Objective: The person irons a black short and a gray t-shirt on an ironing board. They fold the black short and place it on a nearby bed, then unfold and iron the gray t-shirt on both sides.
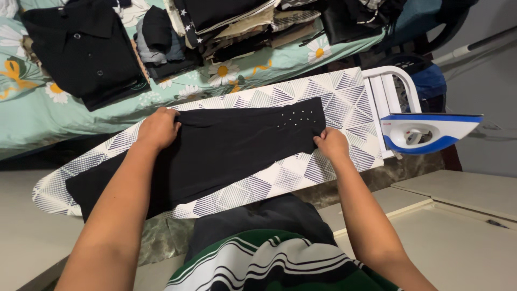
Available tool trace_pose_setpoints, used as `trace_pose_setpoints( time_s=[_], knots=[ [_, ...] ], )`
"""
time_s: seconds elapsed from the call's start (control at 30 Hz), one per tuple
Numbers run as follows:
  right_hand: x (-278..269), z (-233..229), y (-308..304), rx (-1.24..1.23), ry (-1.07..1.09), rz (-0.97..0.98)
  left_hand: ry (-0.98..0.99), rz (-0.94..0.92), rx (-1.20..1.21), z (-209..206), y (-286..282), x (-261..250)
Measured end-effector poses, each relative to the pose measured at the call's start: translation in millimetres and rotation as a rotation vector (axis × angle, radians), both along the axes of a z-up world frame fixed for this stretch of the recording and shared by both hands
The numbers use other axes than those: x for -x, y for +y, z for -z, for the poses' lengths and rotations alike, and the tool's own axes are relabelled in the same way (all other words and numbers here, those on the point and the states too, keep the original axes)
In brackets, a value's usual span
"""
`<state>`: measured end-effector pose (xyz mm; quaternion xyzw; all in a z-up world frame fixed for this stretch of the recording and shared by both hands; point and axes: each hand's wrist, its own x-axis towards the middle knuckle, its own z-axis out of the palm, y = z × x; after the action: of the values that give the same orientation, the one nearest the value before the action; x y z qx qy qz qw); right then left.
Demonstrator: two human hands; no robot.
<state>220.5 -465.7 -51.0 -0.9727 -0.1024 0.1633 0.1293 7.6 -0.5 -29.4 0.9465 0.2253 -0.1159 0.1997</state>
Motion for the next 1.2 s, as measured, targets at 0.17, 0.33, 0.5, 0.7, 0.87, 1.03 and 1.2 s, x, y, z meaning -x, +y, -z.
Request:
trace_pose_setpoints(
  time_s=[0.17, 0.33, 0.5, 0.7, 0.87, 1.03, 1.2],
  knots=[
    [-3.1, -24.3, -21.8, -0.87, 0.336, 0.409, 0.016, 0.001, -0.001, -2.6, 3.2, -0.1],
    [21.6, -35.7, -53.9, -0.872, 0.295, 0.277, 0.01, -0.004, 0.012, -8.4, 1.5, 0.7],
    [57.8, -18.7, -56.8, -0.388, 0.071, 0.102, 0.027, 0.027, 0.015, -6.6, 1.1, -2.1],
    [31.2, -33.0, -19.9, -0.347, -0.198, -0.034, 0.015, 0.015, 0.015, 0.1, 3.5, -3.6],
    [11.2, -40.2, 22.0, -0.186, -0.262, -0.332, -0.019, 0.057, -0.027, 1.4, 4.8, -0.6],
    [-1.2, -31.1, 17.6, -0.28, -0.232, -0.355, -0.064, 0.056, -0.101, -1.7, 7.7, 3.1],
    [-36.9, -12.5, -0.1, -0.852, 0.193, -0.047, -0.086, 0.01, -0.086, 0.3, 15.5, 3.7]
  ],
)
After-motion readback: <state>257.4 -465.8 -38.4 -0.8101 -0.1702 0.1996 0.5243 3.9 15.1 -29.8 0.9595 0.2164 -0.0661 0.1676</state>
